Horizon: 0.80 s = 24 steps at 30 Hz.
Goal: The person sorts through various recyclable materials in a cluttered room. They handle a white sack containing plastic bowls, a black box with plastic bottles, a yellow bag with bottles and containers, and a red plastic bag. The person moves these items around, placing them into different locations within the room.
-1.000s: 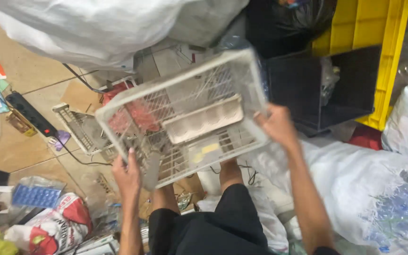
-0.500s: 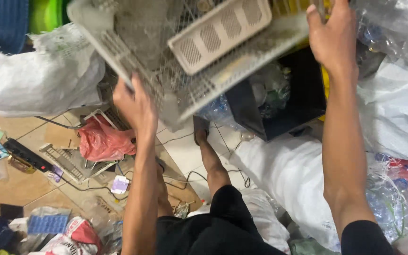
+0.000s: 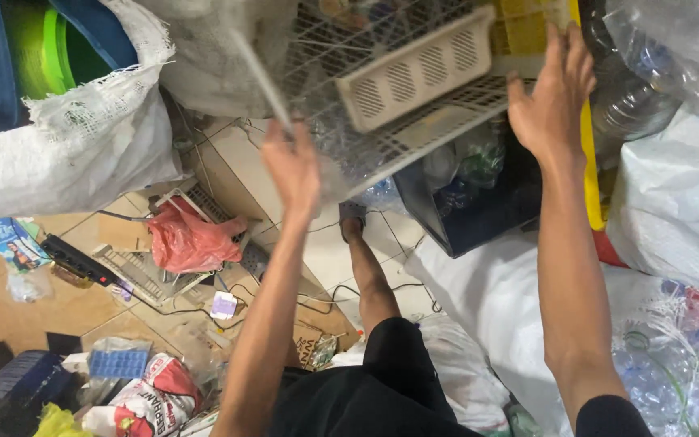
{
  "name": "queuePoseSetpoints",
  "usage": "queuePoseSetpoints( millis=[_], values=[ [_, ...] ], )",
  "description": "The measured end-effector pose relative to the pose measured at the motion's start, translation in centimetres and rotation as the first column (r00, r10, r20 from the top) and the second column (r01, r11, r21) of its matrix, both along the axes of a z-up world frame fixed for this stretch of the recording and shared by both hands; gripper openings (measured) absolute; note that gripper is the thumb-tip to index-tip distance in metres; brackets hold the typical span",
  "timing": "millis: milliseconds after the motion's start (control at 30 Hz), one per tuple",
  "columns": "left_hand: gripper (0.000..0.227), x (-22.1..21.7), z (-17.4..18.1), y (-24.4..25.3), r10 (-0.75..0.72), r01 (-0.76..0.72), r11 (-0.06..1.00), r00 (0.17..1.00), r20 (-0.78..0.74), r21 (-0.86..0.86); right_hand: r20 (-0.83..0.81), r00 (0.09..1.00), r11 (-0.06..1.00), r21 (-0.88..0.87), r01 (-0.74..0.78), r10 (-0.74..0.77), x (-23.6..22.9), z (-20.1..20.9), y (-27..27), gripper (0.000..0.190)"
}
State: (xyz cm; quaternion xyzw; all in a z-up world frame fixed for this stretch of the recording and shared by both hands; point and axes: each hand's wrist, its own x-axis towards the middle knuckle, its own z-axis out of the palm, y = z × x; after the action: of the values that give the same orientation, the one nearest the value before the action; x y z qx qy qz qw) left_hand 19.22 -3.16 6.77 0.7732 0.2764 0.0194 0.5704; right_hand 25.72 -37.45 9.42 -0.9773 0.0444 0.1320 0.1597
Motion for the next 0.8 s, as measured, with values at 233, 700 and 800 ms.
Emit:
queuePoseSetpoints(
  millis=[233, 700, 800],
  values=[
    [0.022, 1.3, -5.4, -1.8, 0.086, -0.105, 0.989, 0.980, -0.179, -0.101, 0.042, 0.997, 0.998, -0.007, -0.060, 0.060, -0.8, -2.5, -2.1, 0.068],
    [0.084, -3.6, -6.5, 0.3, -0.175, 0.157, 0.879, 0.985, 0.001, -0.449, 0.043, 0.999, 0.999, -0.052, 0.014, -0.011, -4.0, -0.8, 0.5, 0.086],
    [0.081, -7.0, -7.3, 1.3, -0.190, 0.162, 0.888, 0.982, -0.022, -0.431, 0.123, 0.985, 0.991, 0.080, 0.110, -0.119, -7.1, 0.9, 2.3, 0.081]
  ],
)
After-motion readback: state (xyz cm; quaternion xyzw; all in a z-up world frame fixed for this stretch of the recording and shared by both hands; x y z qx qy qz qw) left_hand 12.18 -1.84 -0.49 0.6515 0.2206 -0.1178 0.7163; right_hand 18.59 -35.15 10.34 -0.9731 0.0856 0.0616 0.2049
